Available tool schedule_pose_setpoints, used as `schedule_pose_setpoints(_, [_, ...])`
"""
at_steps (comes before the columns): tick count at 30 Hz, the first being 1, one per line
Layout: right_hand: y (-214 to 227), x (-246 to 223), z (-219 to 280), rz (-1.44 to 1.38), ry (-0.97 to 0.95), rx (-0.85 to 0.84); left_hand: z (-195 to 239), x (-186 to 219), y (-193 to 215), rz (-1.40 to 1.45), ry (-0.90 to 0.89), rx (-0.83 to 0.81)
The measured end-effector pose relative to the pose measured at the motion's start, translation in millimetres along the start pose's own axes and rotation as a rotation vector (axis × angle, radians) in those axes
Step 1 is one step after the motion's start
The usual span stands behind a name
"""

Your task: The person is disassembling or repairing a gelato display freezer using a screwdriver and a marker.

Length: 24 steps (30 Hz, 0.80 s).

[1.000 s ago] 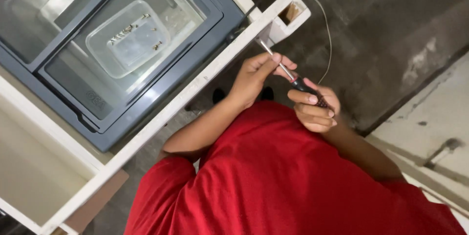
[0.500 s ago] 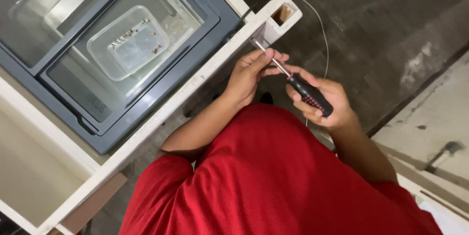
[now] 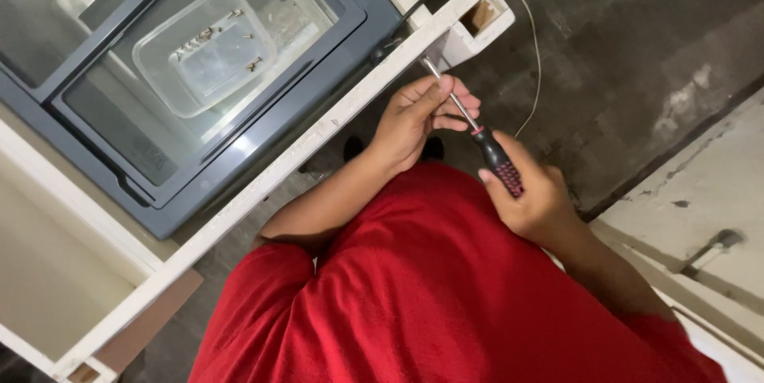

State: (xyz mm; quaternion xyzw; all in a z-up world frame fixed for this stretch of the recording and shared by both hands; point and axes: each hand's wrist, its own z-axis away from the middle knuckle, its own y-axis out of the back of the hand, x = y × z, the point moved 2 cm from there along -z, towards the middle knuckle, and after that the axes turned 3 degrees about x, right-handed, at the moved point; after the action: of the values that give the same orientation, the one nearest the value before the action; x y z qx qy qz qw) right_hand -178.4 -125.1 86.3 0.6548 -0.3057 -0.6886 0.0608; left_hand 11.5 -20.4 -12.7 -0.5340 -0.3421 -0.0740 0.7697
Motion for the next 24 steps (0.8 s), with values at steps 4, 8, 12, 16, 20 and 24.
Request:
schedule_pose_setpoints(4, [1.0, 7.0, 9.1, -0.533, -0.267, -0.022, -2.4, -6.6, 3.5, 0.010, 0.015, 0.031])
schedule_pose_setpoints(8, [-2.6, 24.9, 5.5, -1.246, -0.552, -0.100, -2.4, -3.3, 2.0, 0.031, -0.006, 0.028])
schedule_pose_setpoints(12, [6.9, 14.3, 1.8, -1.034, -0.470, -0.083, -4.8, -4.1, 0.9, 0.019, -0.032, 0.033])
schedule_pose_setpoints(16, [0.0, 9.3, 6.3, -0.585, -0.369, -0.076, -1.0, -1.8, 2.6, 0.022, -0.012, 0.046])
schedule_pose_setpoints(20, [-9.5, 0.5, 15.9, -0.343, -0.129, -0.039, -0.8, 2.7, 1.5, -0.005, 0.011, 0.057])
schedule_pose_setpoints(24, [-2.1, 7.1, 0.7, -0.172, 0.263, 0.041, -9.9, 0.2, 5.1, 0.000, 0.007, 0.099])
